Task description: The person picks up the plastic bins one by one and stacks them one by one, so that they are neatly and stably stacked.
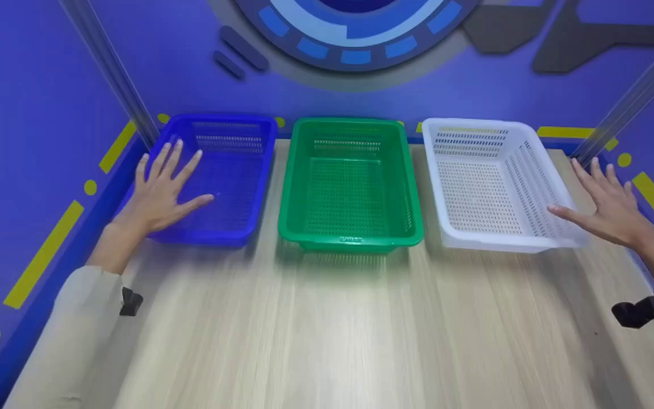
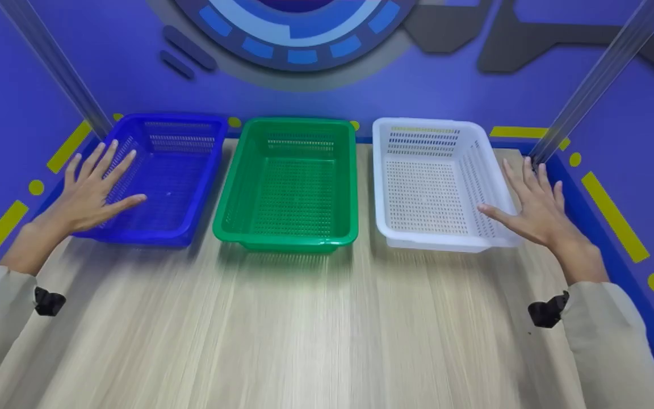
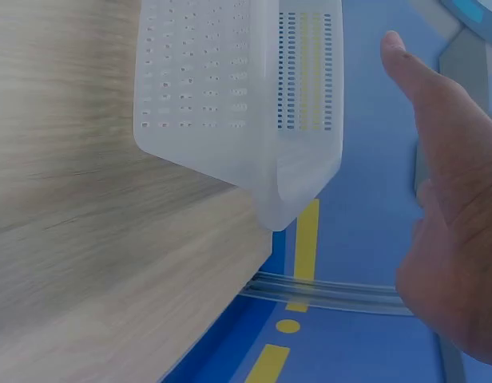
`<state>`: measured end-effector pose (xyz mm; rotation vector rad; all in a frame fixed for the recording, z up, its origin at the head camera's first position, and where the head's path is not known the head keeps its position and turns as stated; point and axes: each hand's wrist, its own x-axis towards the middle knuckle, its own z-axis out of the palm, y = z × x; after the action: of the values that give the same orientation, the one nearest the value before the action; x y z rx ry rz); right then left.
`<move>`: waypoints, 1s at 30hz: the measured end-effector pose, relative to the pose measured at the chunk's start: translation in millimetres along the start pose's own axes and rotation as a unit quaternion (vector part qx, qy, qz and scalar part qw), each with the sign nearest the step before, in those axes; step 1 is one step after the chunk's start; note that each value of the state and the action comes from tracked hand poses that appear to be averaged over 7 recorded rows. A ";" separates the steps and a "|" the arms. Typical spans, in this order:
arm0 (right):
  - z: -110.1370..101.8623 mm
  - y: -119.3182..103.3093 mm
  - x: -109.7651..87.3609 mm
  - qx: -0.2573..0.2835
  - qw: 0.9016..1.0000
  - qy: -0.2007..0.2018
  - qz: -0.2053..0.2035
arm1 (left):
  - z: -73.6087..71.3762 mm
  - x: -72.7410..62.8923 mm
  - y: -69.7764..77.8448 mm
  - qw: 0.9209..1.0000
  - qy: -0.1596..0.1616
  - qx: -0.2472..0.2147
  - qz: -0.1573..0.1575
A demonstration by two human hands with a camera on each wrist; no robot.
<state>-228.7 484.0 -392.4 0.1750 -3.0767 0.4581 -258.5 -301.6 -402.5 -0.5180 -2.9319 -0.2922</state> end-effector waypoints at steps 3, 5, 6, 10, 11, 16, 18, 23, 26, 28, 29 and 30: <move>0.6 1.5 -0.8 0.009 1.000 -0.008 -0.001 | 2.5 2.2 3.6 1.000 -0.002 -0.015 -0.003; 2.0 2.9 -1.3 0.016 1.000 -0.011 -0.001 | 4.4 4.1 6.2 1.000 -0.006 -0.025 -0.005; 2.9 3.6 -1.6 0.021 1.000 -0.013 0.000 | 5.5 5.1 7.4 1.000 -0.008 -0.028 -0.006; 7.1 6.6 -3.6 0.045 0.999 -0.017 0.005 | 9.4 7.2 12.8 0.999 -0.014 -0.049 -0.008; 7.8 7.0 -4.3 0.055 0.998 -0.020 0.006 | 10.2 7.2 14.0 0.998 -0.016 -0.056 -0.009; 9.8 9.2 -7.8 0.103 0.994 -0.042 0.017 | 13.9 10.1 20.0 0.996 -0.019 -0.088 -0.012; 10.6 10.1 -8.7 0.111 0.992 -0.044 0.026 | 15.0 14.5 23.2 0.994 -0.018 -0.103 -0.012; 10.9 13.9 -10.8 0.116 0.991 -0.047 0.053 | 16.0 32.9 34.7 0.991 -0.011 -0.133 -0.005; 9.6 15.7 -12.2 0.119 0.989 -0.055 0.065 | 16.2 42.6 44.2 0.989 -0.011 -0.150 -0.003; 8.6 16.4 -12.6 0.123 0.989 -0.054 0.066 | 16.8 47.6 51.4 0.987 -0.014 -0.162 0.001; 8.4 16.7 -12.9 0.125 0.989 -0.053 0.066 | 17.0 49.7 55.5 0.986 -0.017 -0.168 0.003; 8.4 17.1 -12.8 0.128 0.988 -0.049 0.064 | 17.5 51.5 59.8 0.985 -0.020 -0.174 0.004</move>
<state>-218.0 499.1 -405.9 0.0027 -3.1254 0.8768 -287.3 -226.1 -400.3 -0.5855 -2.9264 -0.8094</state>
